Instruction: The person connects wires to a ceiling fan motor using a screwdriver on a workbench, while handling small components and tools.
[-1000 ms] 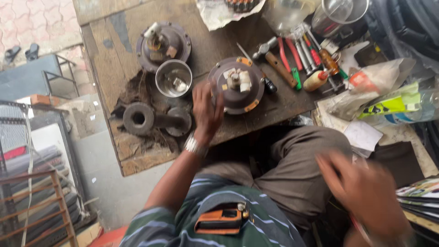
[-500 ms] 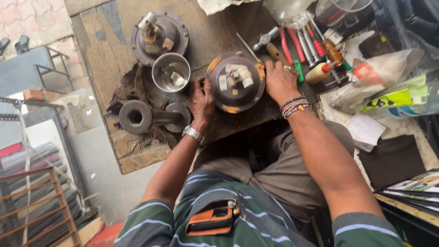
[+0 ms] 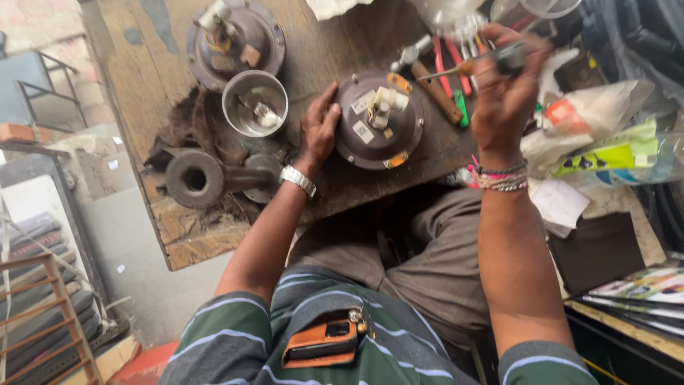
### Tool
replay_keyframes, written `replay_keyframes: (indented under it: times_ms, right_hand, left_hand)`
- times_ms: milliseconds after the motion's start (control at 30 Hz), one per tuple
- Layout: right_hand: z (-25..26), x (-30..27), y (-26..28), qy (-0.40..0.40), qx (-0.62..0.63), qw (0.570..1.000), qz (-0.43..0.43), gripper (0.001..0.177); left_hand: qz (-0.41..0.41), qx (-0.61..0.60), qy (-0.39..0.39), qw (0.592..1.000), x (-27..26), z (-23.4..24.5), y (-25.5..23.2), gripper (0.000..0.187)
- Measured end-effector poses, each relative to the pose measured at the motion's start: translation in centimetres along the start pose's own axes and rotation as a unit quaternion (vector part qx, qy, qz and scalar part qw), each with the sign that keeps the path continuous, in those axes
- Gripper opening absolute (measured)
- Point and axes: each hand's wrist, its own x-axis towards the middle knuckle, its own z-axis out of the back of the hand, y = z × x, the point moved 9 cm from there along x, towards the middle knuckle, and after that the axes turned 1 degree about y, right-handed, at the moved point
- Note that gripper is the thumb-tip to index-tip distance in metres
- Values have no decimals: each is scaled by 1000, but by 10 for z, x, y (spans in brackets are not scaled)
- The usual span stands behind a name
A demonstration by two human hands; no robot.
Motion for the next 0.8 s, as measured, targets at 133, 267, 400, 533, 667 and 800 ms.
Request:
replay_keyframes:
  times_ms: [133,267,400,533,667,800]
  right_hand:
    - [9,-5,-14,-108,230,965,-67,28]
    - [13,-18,-45,-169,345,913,-138,34]
    - [9,-17,-35,-118,305,940,-98,34]
    - [5,-16,-24,-115,310,938,-101,28]
    - [6,-15,-16,-117,255,957,-80,29]
    - [5,-17,-19,-115,262,956,-69,27]
  left_hand:
    - [2,-4,-11,1000,6,2,0,42]
    - [7,-22,-11,1000,5,0,0,41]
    - [22,-16,-13,1000,4,1,1,41]
    - [14,-2,-16,1000,4,2,0,41]
    - [36,-14,-7,999,4,-1,3,42]
    - [29,-9,-7,1000,4,-1,2,42]
